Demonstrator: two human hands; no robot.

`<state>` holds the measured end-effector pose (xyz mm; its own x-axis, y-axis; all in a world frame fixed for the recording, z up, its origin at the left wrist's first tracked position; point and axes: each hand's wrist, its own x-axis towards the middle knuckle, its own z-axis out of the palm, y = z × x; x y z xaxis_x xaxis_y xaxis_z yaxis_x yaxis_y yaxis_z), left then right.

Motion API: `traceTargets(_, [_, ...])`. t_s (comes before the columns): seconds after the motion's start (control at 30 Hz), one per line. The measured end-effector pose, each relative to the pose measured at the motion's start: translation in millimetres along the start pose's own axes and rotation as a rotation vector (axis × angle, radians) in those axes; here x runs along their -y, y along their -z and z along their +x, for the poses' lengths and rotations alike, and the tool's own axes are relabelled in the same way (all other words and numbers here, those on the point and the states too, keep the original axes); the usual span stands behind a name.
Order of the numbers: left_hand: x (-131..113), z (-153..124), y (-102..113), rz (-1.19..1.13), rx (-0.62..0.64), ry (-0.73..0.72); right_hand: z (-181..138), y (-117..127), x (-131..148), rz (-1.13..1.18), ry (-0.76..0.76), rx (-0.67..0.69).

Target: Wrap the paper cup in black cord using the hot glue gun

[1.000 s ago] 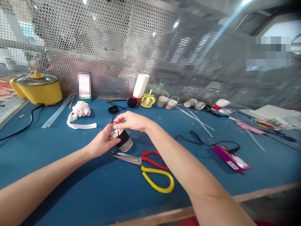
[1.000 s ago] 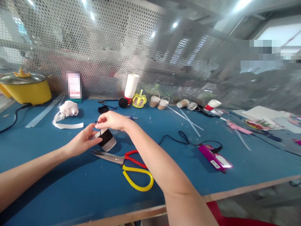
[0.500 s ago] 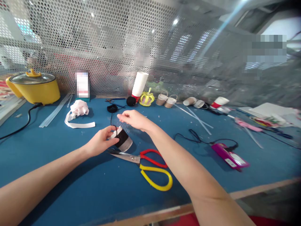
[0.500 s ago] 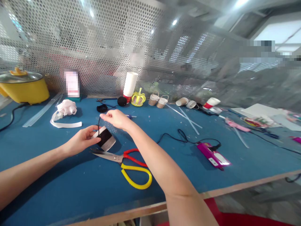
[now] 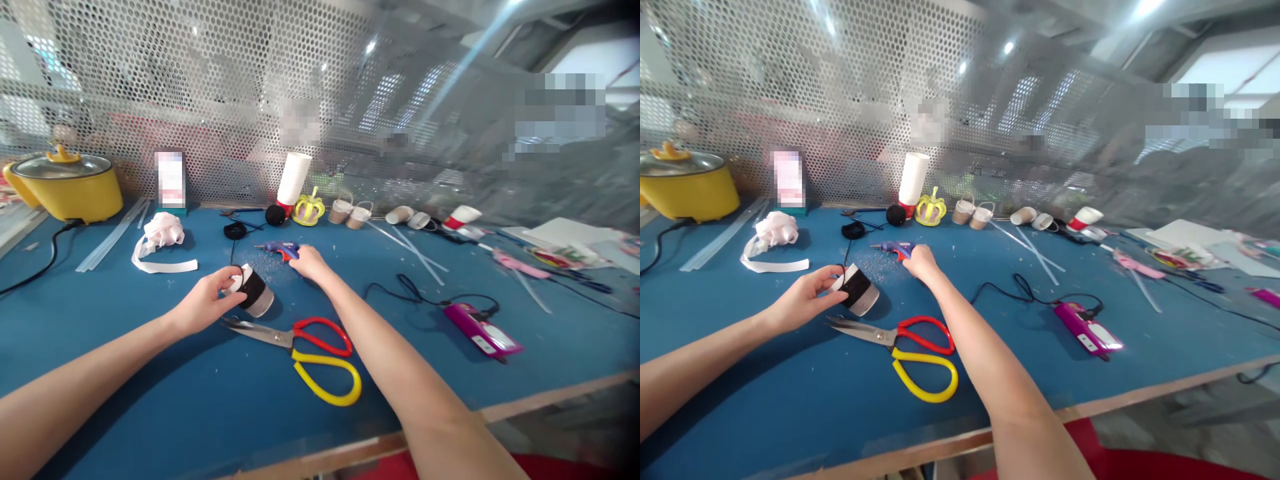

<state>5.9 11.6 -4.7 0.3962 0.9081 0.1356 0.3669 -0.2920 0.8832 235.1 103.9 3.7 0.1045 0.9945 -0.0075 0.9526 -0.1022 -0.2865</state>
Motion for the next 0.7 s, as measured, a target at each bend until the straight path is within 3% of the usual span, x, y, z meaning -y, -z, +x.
traceTargets(0.2, [4, 3, 3, -0.001, -0.006, -0.004, -35, 25, -4, 0.296, 0.047, -0.113])
traceTargets(0.27, [5, 4, 3, 0.0, 0.003, -0.005, -56, 38, -6, 0.634, 0.121, 0.0])
traceTargets(0.3, [4, 4, 3, 0.005, 0.011, -0.004, -66, 44, -5, 0.715, 0.142, 0.133])
traceTargets(0.37, [4, 4, 4, 0.016, 0.027, 0.001, -84, 53, 0, 0.746, 0.158, 0.309])
traceTargets(0.4, [3, 4, 4, 0.019, 0.033, 0.002, -92, 56, 3, 0.74, 0.173, 0.327])
traceTargets(0.57, [4, 3, 5, -0.018, 0.052, -0.006, -113, 60, 22, 0.759, 0.271, 0.167])
traceTargets(0.7, [6, 3, 2, -0.008, 0.023, 0.001, -122, 53, 23, 0.606, 0.28, 0.053])
